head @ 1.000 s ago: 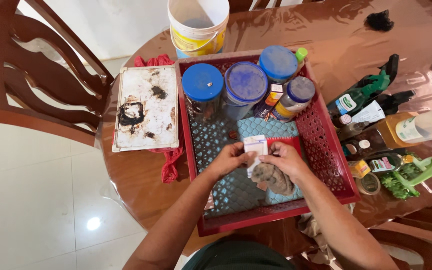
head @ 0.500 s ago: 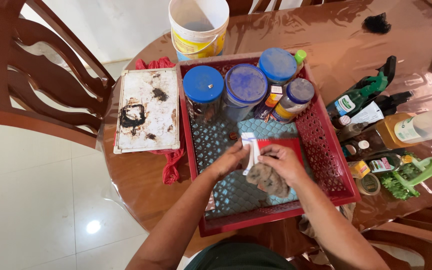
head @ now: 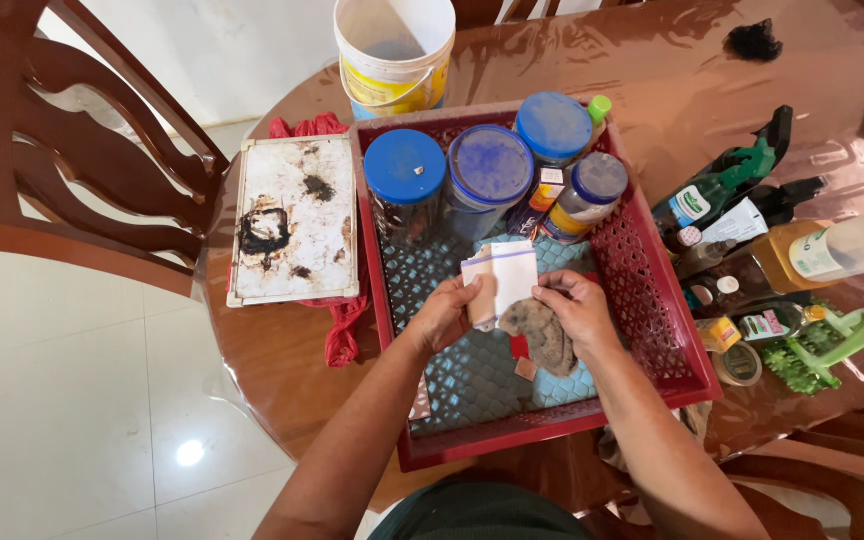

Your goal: The person wipes the surfaces of several small containers and a red notebook with a cloth, then places them into a red plastic basket on a dining table. The person also wipes a white rectangular object and a small box before placing them in the basket.

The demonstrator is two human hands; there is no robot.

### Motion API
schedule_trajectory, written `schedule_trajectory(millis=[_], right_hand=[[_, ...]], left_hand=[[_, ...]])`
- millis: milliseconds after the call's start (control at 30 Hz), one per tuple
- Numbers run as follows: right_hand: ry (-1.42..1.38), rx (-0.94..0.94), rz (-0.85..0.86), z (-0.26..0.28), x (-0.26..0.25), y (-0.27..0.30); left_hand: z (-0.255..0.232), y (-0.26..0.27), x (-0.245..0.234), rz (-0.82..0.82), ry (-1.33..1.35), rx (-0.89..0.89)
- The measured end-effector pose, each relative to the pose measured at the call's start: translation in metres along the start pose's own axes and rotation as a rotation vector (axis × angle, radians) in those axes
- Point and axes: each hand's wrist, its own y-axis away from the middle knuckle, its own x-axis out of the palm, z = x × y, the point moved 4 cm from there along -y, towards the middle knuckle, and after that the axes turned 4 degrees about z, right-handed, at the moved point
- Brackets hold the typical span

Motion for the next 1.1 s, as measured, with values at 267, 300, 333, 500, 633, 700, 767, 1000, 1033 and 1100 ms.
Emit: schedule_trajectory(millis=[267, 300, 333, 500, 633, 700, 767, 1000, 1033, 1100], right_hand=[[0.132, 0.126, 0.074, 0.015, 0.030, 0.013], [0.159, 0.085, 0.109, 0.020, 0.037, 0.014], [0.186, 0.044, 0.145, 0.021, 0.042, 0.016], [0.305, 0.036, 0.192, 0.010, 0.046, 0.018], [0.395, 0.068, 0.146, 0.025, 0.028, 0.023], [0.396, 0.111, 0.049, 0.042, 0.007, 0.025], [0.382, 0.220, -0.099, 0.054, -0.030, 0.021], [-0.014, -0.124, -0.285, 0.070, -0.161, -0.018], [-0.017, -0.098, -0.325, 0.070, -0.172, -0.021], [-0.025, -0.045, -0.407, 0.075, -0.195, -0.021]], left_hand=[[-0.007, 0.004, -0.006, -0.138, -0.331, 0.132], [-0.003, -0.001, -0.016, -0.202, -0.400, 0.161], [0.000, -0.004, -0.023, -0.209, -0.419, 0.225], [0.002, -0.003, -0.033, -0.211, -0.408, 0.379], [0.002, 0.002, -0.017, -0.145, -0.336, 0.193], [0.002, 0.003, -0.010, -0.110, -0.400, 0.135], [0.003, 0.004, -0.010, -0.123, -0.441, 0.102], [0.016, -0.001, -0.024, -0.076, -0.556, 0.180], [0.016, -0.001, -0.024, -0.097, -0.612, 0.173], [0.012, 0.003, -0.021, -0.137, -0.726, 0.160]])
